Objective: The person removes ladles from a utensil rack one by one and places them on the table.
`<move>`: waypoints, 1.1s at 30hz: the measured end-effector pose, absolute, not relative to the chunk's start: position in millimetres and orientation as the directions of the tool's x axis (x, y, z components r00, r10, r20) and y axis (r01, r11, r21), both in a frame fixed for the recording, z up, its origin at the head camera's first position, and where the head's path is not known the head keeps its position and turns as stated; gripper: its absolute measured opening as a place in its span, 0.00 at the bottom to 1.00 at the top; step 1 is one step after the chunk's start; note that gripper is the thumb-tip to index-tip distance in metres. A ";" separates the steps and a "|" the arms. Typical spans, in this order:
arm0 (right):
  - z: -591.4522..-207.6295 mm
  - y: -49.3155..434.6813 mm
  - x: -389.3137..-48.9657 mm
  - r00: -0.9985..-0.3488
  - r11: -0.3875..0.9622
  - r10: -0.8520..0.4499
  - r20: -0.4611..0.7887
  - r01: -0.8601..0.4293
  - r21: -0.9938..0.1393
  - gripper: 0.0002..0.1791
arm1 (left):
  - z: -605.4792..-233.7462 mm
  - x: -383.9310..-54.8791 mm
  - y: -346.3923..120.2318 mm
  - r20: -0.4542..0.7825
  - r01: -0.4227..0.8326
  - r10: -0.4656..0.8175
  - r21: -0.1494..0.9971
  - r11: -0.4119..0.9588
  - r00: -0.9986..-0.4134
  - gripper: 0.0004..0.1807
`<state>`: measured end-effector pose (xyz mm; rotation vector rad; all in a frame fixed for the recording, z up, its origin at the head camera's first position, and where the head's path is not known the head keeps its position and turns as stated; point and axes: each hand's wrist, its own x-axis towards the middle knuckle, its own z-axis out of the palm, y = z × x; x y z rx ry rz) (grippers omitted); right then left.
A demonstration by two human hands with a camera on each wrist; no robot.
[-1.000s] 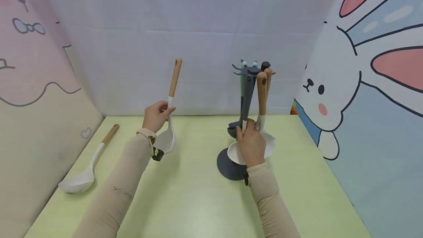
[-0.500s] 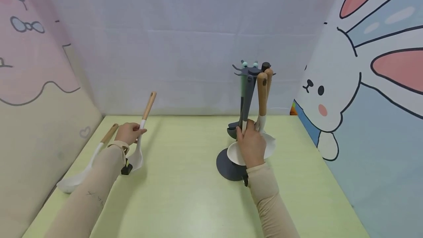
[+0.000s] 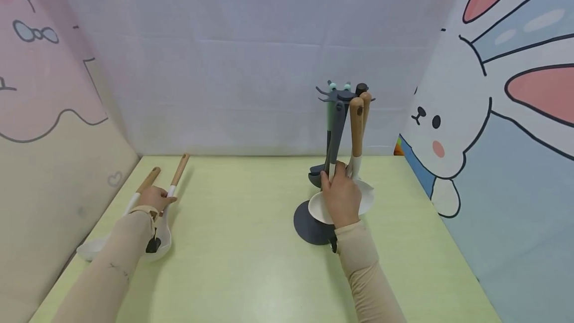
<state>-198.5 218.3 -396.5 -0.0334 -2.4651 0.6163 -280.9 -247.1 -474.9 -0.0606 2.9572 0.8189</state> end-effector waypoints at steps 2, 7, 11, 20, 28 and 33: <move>-395.9 218.2 -198.2 -0.828 0.891 0.163 0.537 -0.110 -0.440 0.19 | -476.6 -280.5 -249.3 -0.093 -0.067 -0.023 0.511 0.857 -0.995 0.16; -395.3 218.3 -198.0 -0.831 0.891 0.167 0.531 -0.103 -0.443 0.19 | -481.6 -285.4 -252.2 -0.139 -0.094 -0.030 0.481 0.872 -0.990 0.16; -395.3 217.8 -197.7 -0.830 0.891 0.169 0.531 -0.103 -0.443 0.19 | -488.8 -292.2 -253.5 -0.176 -0.101 -0.026 0.437 0.894 -0.984 0.18; -396.0 217.5 -198.1 -0.833 0.890 0.176 0.525 -0.094 -0.447 0.20 | -500.2 -300.8 -259.0 -0.213 -0.051 0.009 0.278 0.959 -0.977 0.20; -395.1 217.8 -198.9 -0.833 0.892 0.175 0.525 -0.091 -0.442 0.20 | -503.1 -302.9 -268.1 -0.201 -0.025 0.030 0.265 0.964 -0.979 0.20; -395.7 217.9 -199.7 -0.827 0.894 0.170 0.535 -0.099 -0.437 0.20 | -498.7 -300.0 -268.7 -0.212 -0.008 0.051 0.267 0.964 -0.976 0.19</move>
